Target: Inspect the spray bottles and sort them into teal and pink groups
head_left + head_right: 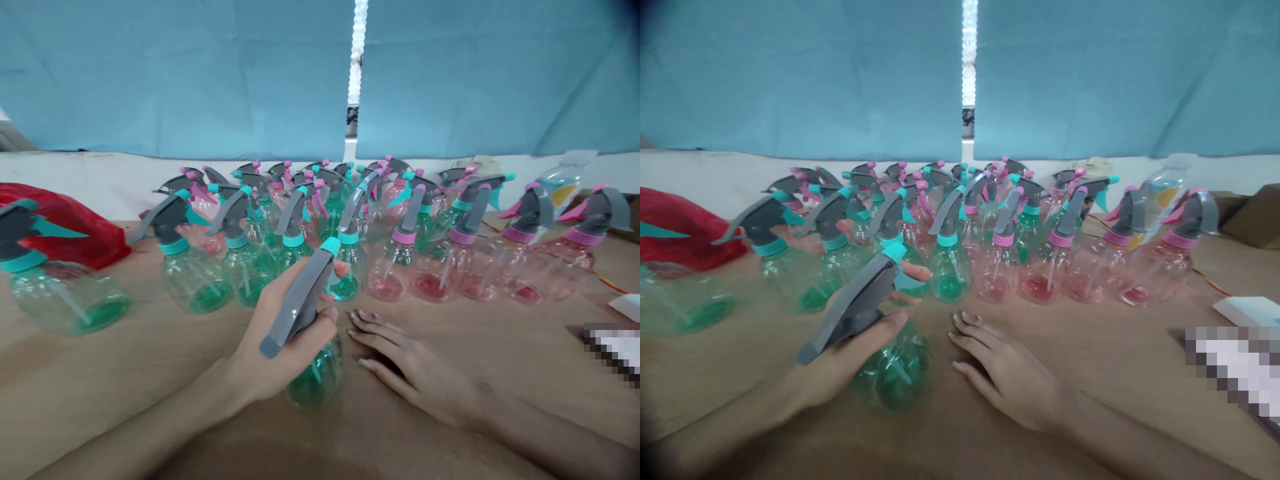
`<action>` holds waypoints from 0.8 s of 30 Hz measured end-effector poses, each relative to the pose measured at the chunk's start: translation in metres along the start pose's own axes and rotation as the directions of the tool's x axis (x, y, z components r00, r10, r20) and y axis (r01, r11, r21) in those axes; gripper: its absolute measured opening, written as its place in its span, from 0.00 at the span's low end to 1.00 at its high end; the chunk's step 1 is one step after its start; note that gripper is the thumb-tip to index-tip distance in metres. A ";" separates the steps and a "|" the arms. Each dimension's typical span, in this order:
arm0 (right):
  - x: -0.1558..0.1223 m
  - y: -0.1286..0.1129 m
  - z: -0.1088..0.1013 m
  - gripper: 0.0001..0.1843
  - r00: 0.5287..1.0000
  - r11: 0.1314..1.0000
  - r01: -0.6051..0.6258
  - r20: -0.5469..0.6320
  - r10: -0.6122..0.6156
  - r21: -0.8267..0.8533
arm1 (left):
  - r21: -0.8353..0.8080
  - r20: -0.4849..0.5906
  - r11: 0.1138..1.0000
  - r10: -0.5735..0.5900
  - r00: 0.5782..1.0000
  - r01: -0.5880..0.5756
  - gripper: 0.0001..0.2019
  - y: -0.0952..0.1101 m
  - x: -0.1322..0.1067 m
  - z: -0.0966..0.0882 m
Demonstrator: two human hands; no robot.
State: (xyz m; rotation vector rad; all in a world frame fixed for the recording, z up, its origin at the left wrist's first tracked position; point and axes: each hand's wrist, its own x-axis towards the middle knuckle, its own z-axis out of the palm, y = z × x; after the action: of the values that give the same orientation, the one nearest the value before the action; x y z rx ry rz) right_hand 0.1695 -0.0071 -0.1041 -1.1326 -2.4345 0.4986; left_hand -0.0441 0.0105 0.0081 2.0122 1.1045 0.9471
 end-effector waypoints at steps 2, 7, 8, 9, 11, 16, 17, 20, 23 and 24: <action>0.000 0.001 0.000 0.23 1.000 1.000 0.000 0.000 0.000 0.004 | 0.011 -0.005 1.000 0.014 1.000 -0.014 0.20 0.000 0.000 0.000; -0.001 0.001 0.000 0.23 1.000 1.000 -0.014 0.011 0.014 -0.009 | 0.015 -0.011 0.998 0.056 0.998 -0.055 0.20 0.000 0.001 0.000; -0.001 0.001 0.000 0.23 1.000 1.000 -0.016 0.012 0.016 -0.012 | 0.024 -0.014 0.998 0.057 0.998 -0.057 0.20 -0.001 0.001 0.000; -0.001 0.001 0.001 0.23 1.000 1.000 -0.015 0.008 0.016 -0.015 | 0.038 -0.020 0.998 0.059 0.998 -0.059 0.20 -0.001 0.001 0.000; -0.001 0.001 0.001 0.24 1.000 1.000 -0.014 0.004 0.014 -0.021 | 0.068 -0.037 0.995 0.071 0.997 -0.068 0.20 -0.001 0.001 0.000; -0.001 0.002 0.003 0.24 1.000 1.000 -0.014 -0.005 0.014 -0.016 | 0.083 -0.050 0.994 0.074 0.996 -0.069 0.20 -0.001 0.000 0.001; -0.001 0.002 0.003 0.24 1.000 1.000 -0.014 -0.008 0.014 -0.014 | 0.082 -0.047 0.994 0.076 0.996 -0.072 0.20 -0.001 -0.001 0.001; -0.001 0.002 0.003 0.24 1.000 1.000 -0.014 -0.008 0.014 -0.019 | 0.080 -0.043 0.995 0.064 0.997 -0.061 0.20 0.000 -0.001 0.001; -0.001 0.003 0.004 0.24 1.000 1.000 -0.008 -0.009 0.008 -0.011 | 0.061 -0.027 0.998 0.019 0.999 -0.017 0.21 0.000 -0.001 0.001; -0.001 0.003 0.004 0.24 1.000 1.000 -0.006 -0.011 0.006 -0.008 | 0.049 -0.018 0.999 0.003 1.000 -0.002 0.22 0.000 -0.001 0.001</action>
State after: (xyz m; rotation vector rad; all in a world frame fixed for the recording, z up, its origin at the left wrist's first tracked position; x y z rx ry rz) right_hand 0.1703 -0.0069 -0.1092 -1.1434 -2.4269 0.4842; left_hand -0.0440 0.0095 0.0076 2.0486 1.1451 0.9502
